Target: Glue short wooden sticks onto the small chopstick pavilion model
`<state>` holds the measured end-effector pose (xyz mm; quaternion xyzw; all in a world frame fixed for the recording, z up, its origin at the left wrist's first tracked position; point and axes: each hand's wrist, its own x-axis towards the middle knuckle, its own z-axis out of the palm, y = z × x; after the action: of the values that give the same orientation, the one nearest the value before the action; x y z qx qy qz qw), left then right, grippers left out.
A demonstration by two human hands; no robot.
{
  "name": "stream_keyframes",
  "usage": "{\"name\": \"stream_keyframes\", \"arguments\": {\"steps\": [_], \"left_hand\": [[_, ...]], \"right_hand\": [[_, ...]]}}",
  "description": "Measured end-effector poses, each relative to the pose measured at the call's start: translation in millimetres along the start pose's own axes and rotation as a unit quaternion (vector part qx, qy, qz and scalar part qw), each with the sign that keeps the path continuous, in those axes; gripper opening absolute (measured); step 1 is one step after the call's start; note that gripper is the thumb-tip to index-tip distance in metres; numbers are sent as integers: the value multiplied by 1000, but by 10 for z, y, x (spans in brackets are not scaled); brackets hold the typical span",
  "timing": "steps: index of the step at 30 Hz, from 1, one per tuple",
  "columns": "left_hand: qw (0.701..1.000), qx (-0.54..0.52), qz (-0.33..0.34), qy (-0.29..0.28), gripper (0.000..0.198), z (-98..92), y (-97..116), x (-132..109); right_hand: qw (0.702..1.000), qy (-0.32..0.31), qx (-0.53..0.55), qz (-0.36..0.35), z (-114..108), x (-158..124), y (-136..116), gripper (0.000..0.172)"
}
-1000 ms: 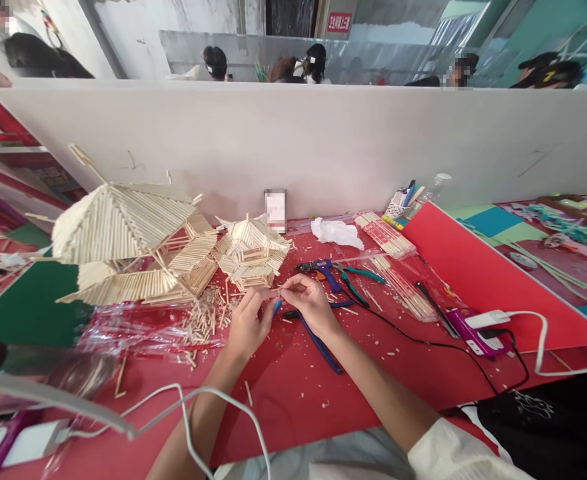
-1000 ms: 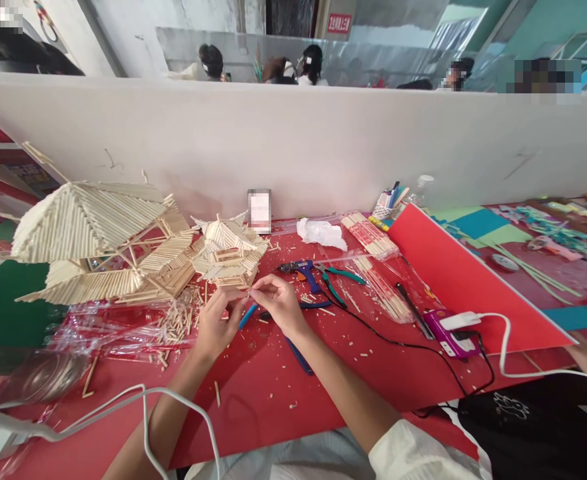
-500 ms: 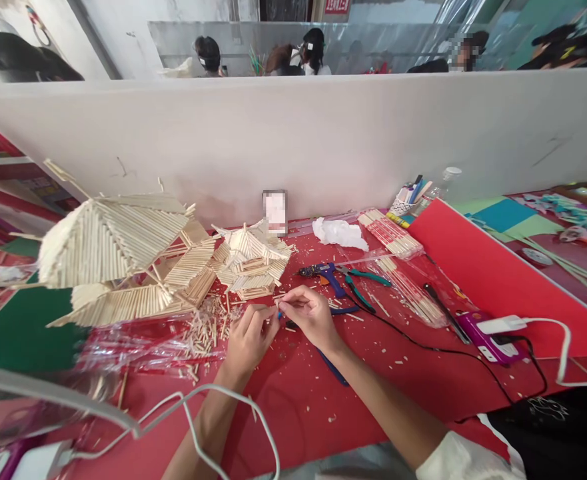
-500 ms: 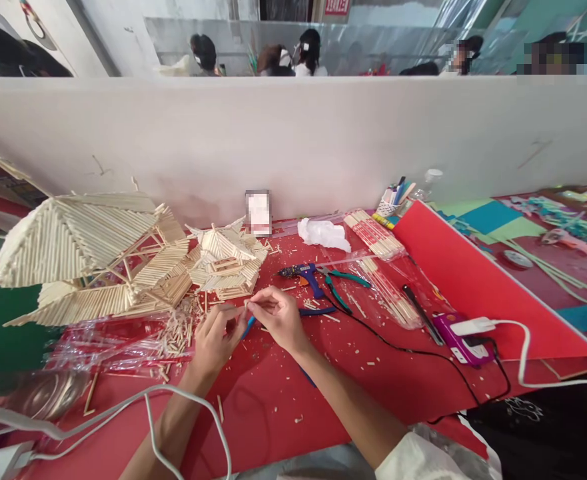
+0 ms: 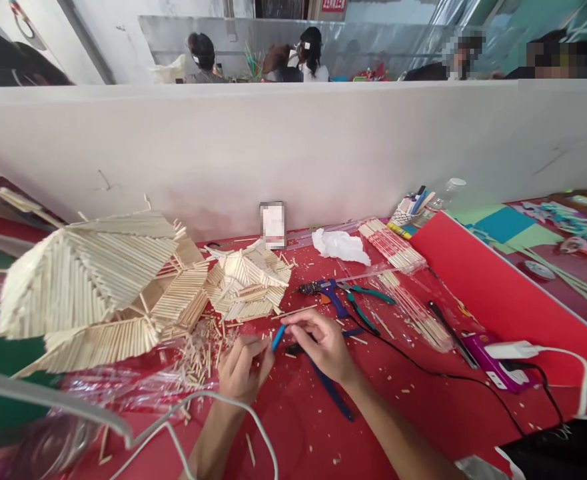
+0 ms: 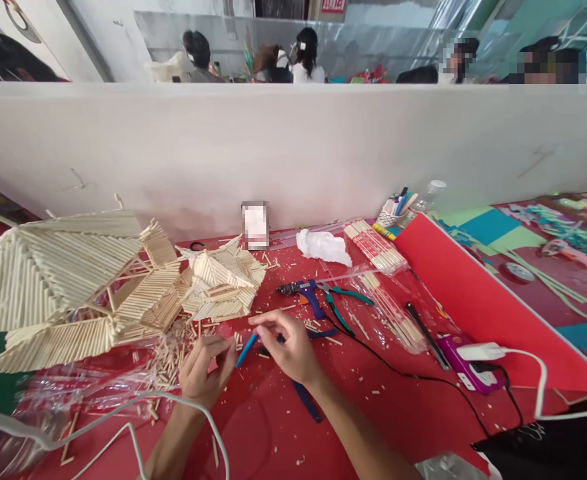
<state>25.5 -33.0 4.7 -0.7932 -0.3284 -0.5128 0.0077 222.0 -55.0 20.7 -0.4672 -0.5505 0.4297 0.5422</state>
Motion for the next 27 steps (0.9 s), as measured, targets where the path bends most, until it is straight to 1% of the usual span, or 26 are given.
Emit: {"name": "stream_keyframes", "arguments": {"steps": [2,3,4,5,6,7,8,10,12,16,18,20,22,23,25,27], "left_hand": [[1000,-20,-6,2,21,7,-3,-3],[1000,-25,-10,2,21,10,2,2],[999,-30,-14,2,20,15,9,9],[999,-33,-19,2,19,21,16,17],[999,-37,-25,0,18,29,22,25],[999,-41,-29,-1,17,39,26,32],[999,-42,-30,-2,16,51,27,36],[999,-39,-24,-3,15,77,17,37],[999,-35,-17,-3,14,95,-4,29],[999,-29,-26,-1,14,97,-38,21],[999,-14,-29,3,13,89,-38,34],[1000,2,-30,4,12,84,-27,56],[1000,4,-24,6,12,83,-11,81],[1000,2,-20,11,12,84,-2,93],[1000,6,-12,15,12,88,16,115],[999,24,-18,27,10,95,40,139]], "right_hand": [[991,56,-124,-13,-205,76,43,22],[975,88,-206,-15,-320,117,84,21],[950,108,-293,-12,-434,156,136,21],[919,130,-372,-3,-540,190,194,20],[889,139,-436,19,-632,216,253,19],[865,132,-483,41,-706,233,308,19],[845,121,-518,60,-760,242,355,19],[818,100,-560,90,-812,241,417,20],[798,91,-586,104,-813,228,436,23],[760,58,-635,126,-791,214,424,25],[751,46,-645,135,-800,212,428,24],[766,53,-627,129,-828,202,442,21],[801,81,-582,113,-868,183,454,22],[827,96,-545,102,-888,171,451,23],[889,110,-437,78,-924,146,420,25],[950,95,-293,52,-943,122,350,28]]}}
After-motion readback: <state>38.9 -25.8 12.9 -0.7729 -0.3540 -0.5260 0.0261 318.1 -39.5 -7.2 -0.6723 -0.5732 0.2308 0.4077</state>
